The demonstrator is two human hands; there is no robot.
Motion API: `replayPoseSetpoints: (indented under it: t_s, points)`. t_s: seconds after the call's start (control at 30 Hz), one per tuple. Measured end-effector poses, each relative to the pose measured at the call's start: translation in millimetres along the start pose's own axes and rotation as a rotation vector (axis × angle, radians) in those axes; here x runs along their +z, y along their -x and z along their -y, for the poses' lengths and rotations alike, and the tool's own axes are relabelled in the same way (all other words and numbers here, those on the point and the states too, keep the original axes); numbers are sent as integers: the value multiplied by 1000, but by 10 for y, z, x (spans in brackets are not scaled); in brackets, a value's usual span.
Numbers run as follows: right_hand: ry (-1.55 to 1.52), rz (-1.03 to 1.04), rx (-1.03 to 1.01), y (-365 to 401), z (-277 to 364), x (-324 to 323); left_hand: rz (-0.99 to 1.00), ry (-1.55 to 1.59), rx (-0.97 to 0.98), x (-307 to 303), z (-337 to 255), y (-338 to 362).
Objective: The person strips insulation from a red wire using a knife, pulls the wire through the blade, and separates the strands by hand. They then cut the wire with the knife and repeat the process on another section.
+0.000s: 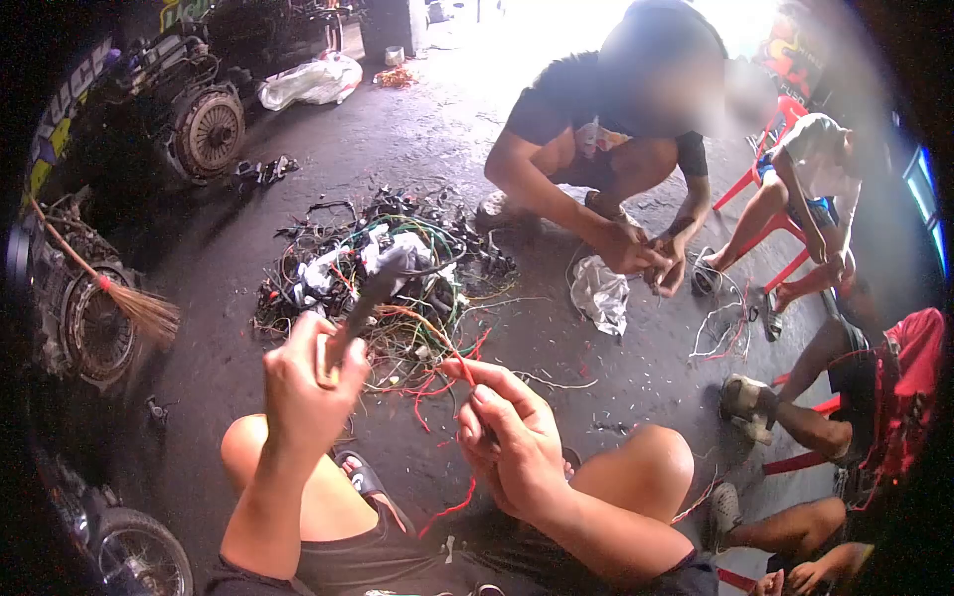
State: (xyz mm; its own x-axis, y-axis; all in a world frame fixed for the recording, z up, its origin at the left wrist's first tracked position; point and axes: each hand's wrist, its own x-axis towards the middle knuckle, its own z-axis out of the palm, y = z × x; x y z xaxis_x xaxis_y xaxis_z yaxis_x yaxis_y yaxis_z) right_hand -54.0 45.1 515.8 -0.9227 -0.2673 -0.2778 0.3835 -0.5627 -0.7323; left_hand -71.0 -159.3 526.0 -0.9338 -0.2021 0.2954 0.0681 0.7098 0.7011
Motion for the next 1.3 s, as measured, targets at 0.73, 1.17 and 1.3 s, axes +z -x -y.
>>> replayPoseSetpoints:
  t_s: [0.73,1.17,1.3]
  points:
    - [-71,7,-7,-120,-235,-80,222,-143,311,348,-132,216]
    - [-78,51,-8,-130,-242,-44,173,-152,339,372,-110,186]
    - [-35,51,-30,-137,-258,-46,167,-164,336,356,-138,188]
